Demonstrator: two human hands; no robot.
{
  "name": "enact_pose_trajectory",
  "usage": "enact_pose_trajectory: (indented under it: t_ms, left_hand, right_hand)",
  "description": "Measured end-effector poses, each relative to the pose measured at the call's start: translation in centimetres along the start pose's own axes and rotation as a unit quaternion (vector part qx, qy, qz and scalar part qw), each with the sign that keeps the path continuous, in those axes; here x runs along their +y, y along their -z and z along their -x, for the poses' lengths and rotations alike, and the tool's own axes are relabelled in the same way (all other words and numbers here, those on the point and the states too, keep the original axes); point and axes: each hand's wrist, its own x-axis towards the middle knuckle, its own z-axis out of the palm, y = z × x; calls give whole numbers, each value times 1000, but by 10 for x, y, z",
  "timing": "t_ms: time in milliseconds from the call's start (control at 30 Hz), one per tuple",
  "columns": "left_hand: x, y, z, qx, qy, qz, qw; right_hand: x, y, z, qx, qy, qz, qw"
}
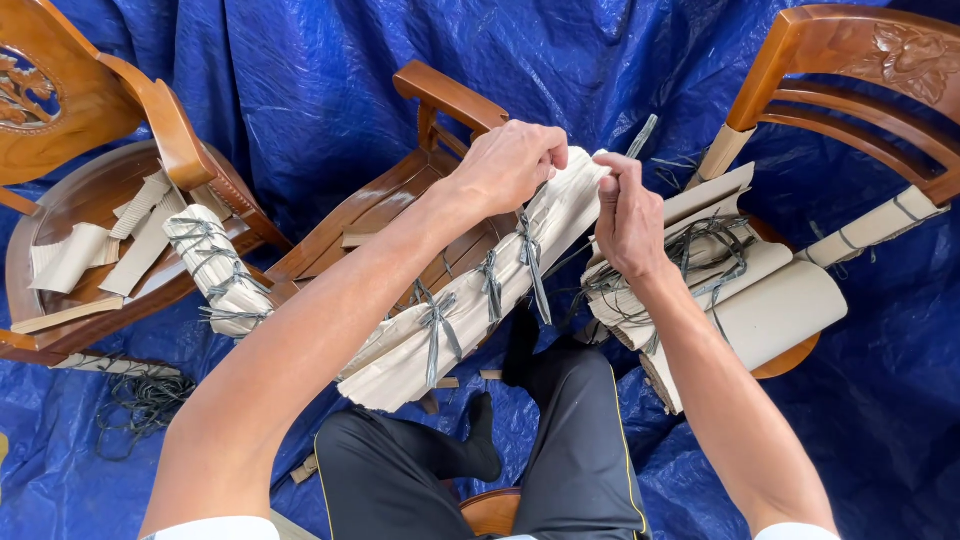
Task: Wrapping wooden chair components in protective paper and securing them with plastic straps.
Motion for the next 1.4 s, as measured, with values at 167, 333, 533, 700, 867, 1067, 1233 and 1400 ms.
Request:
enact_pose_trajectory:
  t_ms: [167, 333, 533, 700, 867, 1067, 1233, 1400]
  left_hand:
    - [5, -3, 13, -2, 19, 0, 1000]
    - [1, -23, 22, 120, 33, 88, 988]
    - [0, -54, 23, 265, 63, 237, 932]
    - [2, -42, 32, 326, 24, 182, 927]
    - [4, -44, 31, 342, 27, 180, 922]
    - [-1, -50, 33, 386, -48, 130, 912]
    - [1, -51, 33, 363, -111, 97, 920]
    - [-1, -52, 32, 367, -116, 130, 914]
  right_hand:
    - [3, 4, -8, 5, -1, -19, 1000]
    - [-19, -1, -19, -14, 66, 12, 998]
    - [-43, -14, -31, -56, 34, -16, 998]
    - [-51, -21, -44, -58, -85, -131, 986]
    - [-44, -21, -48, -65, -18, -203, 977]
    - [-66, -12, -51, -112, -169, -232, 951]
    - [-39, -25, -39, -101, -156, -182, 965]
    - [-57, -10, -41, -136, -118, -129, 975]
